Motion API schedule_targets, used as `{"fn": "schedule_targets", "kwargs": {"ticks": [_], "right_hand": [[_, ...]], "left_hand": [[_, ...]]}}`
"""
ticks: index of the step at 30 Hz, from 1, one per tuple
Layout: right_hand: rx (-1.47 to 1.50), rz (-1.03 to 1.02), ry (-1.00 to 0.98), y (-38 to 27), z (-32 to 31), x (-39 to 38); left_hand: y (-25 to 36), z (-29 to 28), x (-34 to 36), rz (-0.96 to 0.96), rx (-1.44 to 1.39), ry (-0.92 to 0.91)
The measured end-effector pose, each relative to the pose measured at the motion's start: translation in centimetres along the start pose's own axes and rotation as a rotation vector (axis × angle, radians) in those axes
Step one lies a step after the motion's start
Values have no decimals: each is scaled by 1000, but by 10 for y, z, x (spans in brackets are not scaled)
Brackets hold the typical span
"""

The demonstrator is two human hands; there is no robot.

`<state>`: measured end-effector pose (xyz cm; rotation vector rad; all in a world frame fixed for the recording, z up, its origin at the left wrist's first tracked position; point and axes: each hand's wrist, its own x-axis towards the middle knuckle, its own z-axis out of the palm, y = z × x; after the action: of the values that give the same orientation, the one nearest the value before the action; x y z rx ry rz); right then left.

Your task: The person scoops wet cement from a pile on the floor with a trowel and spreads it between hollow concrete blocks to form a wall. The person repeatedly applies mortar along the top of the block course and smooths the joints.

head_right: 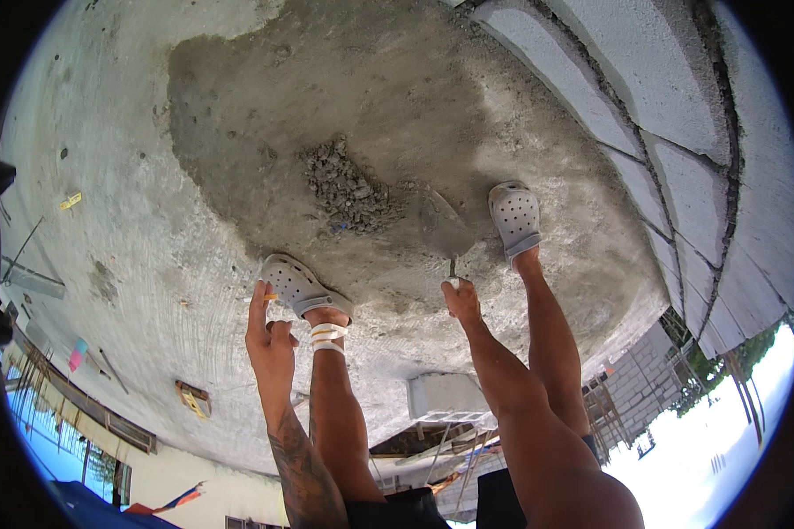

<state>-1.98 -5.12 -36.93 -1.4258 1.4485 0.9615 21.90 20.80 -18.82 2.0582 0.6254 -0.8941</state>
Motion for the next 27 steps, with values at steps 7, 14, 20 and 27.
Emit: {"fn": "schedule_targets", "kwargs": {"ticks": [7, 14, 20, 27], "right_hand": [[57, -121, -295, -154, 112, 25], [-129, -188, -460, -213, 74, 12], [-347, -238, -454, -214, 23, -57], [-516, -311, -456, -286, -67, -228]], "left_hand": [[17, -14, -2, -43, -78, 74], [6, -37, -7, -14, -132, 127], [-25, -48, -29, -9, -141, 143], [-43, -103, -82, -36, -151, 22]]}}
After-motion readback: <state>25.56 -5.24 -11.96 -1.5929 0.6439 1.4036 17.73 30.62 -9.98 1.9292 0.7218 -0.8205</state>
